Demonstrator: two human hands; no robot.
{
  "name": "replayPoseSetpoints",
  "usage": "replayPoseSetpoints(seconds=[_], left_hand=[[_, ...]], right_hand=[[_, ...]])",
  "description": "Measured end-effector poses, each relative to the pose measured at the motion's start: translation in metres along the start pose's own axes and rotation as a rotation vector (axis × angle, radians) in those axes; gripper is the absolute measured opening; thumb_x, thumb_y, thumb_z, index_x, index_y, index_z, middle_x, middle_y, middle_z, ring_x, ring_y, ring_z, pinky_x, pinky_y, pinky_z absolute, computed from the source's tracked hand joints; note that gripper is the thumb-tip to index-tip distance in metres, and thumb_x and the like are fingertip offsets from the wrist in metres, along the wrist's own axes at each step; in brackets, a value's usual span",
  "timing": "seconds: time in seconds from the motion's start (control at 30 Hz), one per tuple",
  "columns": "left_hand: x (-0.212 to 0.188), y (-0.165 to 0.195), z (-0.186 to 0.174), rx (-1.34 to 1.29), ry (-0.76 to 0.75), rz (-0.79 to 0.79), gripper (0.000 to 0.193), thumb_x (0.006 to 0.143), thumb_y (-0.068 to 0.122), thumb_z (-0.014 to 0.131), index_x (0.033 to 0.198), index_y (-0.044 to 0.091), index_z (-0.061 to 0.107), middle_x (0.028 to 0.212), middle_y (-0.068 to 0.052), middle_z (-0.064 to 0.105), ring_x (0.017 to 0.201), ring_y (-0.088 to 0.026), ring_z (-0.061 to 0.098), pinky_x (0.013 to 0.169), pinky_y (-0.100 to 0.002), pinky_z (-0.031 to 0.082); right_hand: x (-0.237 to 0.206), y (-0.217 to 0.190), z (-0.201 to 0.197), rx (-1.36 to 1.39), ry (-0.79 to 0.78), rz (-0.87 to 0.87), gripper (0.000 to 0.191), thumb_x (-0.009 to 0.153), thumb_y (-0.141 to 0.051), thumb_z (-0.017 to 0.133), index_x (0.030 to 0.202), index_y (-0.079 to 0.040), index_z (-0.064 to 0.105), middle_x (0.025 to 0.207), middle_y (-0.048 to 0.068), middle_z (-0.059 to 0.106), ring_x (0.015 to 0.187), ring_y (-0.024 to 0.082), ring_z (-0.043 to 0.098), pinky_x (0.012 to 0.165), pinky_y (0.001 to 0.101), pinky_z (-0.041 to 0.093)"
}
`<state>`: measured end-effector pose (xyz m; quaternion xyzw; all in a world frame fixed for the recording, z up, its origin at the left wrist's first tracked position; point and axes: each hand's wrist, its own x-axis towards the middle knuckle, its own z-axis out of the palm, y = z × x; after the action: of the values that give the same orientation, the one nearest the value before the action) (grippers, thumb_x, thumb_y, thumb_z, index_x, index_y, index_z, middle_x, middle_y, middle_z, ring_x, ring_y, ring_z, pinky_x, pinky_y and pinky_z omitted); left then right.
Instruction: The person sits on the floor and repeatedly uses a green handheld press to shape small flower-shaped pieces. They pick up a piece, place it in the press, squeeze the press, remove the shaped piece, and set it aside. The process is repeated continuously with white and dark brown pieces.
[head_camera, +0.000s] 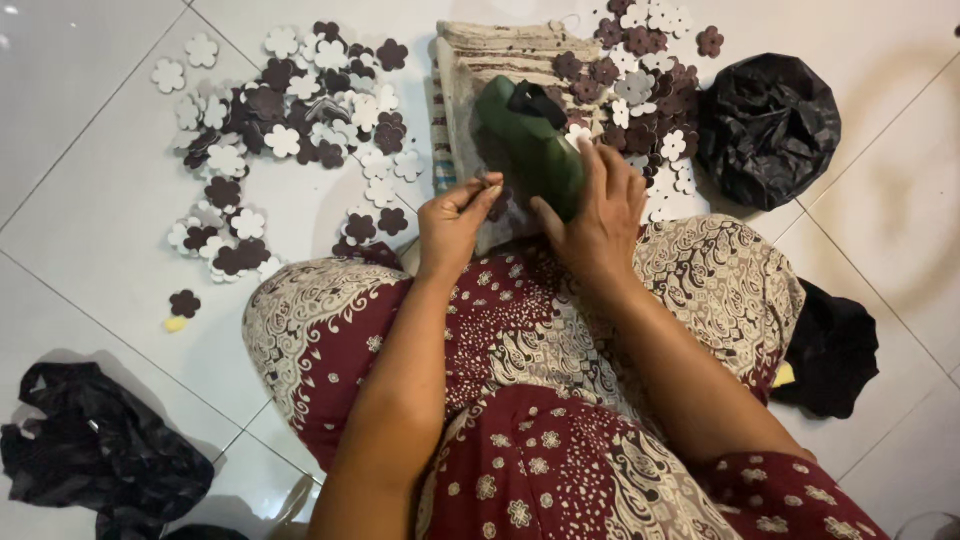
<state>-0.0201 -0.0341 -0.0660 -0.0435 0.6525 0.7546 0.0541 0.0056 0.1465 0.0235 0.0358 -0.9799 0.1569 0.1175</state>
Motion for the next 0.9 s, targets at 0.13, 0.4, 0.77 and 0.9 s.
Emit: replayPoseSetpoints(seconds=[0.13,0.4,0.77,0.9], left_hand=[[-0.002,0.003,-0.001,-0.126,-0.021,-0.023,0.019,0.094,0.003,0.076,0.113,0.001,0.077,0.106,-0.006,0.079,0.097,-0.009,0.072,0.090,-0.024,0.059],[-0.003,0.002,-0.001,-0.290,-0.072,-0.012,0.018,0.093,-0.001,0.077,0.111,-0.002,0.075,0.104,-0.008,0.077,0.093,-0.011,0.072,0.088,-0.026,0.061],[0.000,-0.002,-0.005,-0.330,0.005,0.041,0.014,0.087,-0.003,0.082,0.094,0.000,0.069,0.094,-0.005,0.074,0.086,-0.009,0.071,0.082,-0.025,0.061],[0.000,-0.002,-0.006,-0.307,0.020,0.012,0.011,0.091,-0.002,0.080,0.096,-0.001,0.070,0.095,-0.006,0.075,0.086,-0.010,0.071,0.081,-0.025,0.060]], right_hand=[[-0.002,-0.015,0.005,0.468,-0.259,0.327,0.038,0.091,-0.018,0.081,0.122,-0.006,0.061,0.112,0.010,0.071,0.101,0.023,0.071,0.089,0.0348,0.060],[-0.011,-0.014,0.040,1.106,-0.206,0.578,0.030,0.093,-0.003,0.074,0.117,0.002,0.057,0.102,0.008,0.070,0.092,0.013,0.070,0.081,0.0270,0.062],[-0.014,-0.009,0.047,1.245,-0.215,0.652,0.025,0.093,0.003,0.071,0.112,0.001,0.055,0.099,0.007,0.068,0.089,0.013,0.070,0.081,0.0290,0.065],[-0.014,-0.011,0.044,1.285,-0.208,0.619,0.026,0.093,0.006,0.070,0.113,0.001,0.054,0.099,0.007,0.068,0.090,0.013,0.070,0.083,0.0289,0.064]])
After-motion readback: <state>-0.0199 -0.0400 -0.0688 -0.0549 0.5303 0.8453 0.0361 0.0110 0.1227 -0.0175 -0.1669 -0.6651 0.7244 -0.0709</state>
